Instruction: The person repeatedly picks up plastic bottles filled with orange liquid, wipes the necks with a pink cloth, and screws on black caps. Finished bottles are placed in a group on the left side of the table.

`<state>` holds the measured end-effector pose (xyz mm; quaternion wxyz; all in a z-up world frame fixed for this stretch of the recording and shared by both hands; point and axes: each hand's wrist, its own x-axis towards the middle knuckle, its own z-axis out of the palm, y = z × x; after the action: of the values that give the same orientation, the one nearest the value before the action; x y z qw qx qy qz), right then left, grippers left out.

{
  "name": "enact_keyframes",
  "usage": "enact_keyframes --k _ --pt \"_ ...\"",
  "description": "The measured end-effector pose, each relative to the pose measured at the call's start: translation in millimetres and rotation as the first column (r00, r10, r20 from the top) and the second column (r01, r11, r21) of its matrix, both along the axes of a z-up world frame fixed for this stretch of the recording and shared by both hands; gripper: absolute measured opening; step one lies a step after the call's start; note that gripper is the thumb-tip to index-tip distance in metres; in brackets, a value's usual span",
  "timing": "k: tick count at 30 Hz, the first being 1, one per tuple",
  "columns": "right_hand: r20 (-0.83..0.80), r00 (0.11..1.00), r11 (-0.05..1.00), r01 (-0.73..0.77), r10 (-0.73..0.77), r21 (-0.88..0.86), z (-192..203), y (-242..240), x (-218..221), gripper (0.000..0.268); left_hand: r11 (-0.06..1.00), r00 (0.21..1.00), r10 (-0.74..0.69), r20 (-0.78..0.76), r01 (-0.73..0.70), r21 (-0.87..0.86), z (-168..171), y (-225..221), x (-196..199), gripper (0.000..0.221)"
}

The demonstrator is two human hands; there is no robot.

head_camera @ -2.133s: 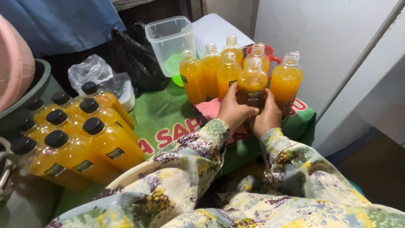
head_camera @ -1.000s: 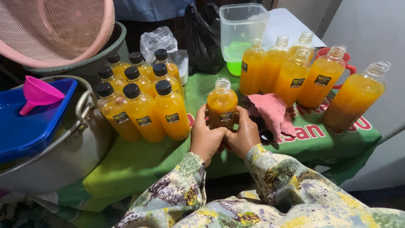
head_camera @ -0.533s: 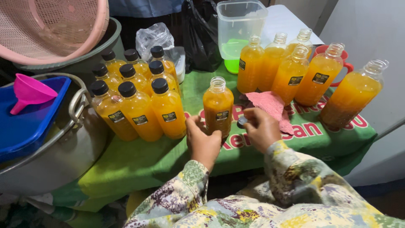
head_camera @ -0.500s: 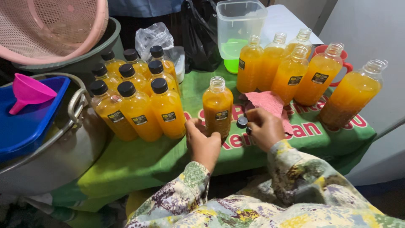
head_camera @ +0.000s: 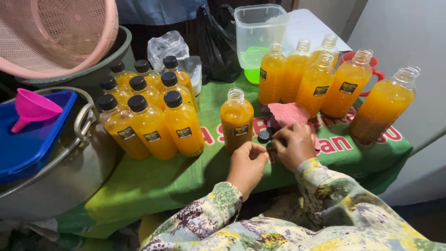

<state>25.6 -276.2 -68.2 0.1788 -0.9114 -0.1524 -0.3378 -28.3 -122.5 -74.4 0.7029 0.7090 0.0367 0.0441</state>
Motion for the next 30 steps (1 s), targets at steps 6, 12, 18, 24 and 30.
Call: enact_keyframes --k 6,12,18,24,30 --pt "-0.555 0.640 0.705 0.029 0.531 0.708 18 -8 5 0.017 0.827 0.958 -0.205 -0.201 0.060 -0.559 18 7 12 0.027" --pt "-0.518 0.515 0.645 -0.092 0.683 0.758 28 -28 -2 0.026 0.754 0.937 -0.221 -0.271 -0.012 -0.657 29 7 4 0.028" --pt "-0.504 0.856 0.982 0.175 -0.117 0.069 3 -68 23 0.066 0.800 0.926 -0.227 -0.302 0.000 -0.600 32 5 0 0.036" --pt "-0.485 0.804 0.758 0.066 0.345 0.649 -13 -81 63 0.024 0.813 0.874 -0.351 -0.336 0.106 -0.572 19 -2 2 0.042" --pt "-0.049 0.755 0.189 -0.100 0.654 0.977 71 -81 62 0.008 0.800 0.814 -0.478 -0.330 0.248 -0.547 -13 -39 32 0.036"
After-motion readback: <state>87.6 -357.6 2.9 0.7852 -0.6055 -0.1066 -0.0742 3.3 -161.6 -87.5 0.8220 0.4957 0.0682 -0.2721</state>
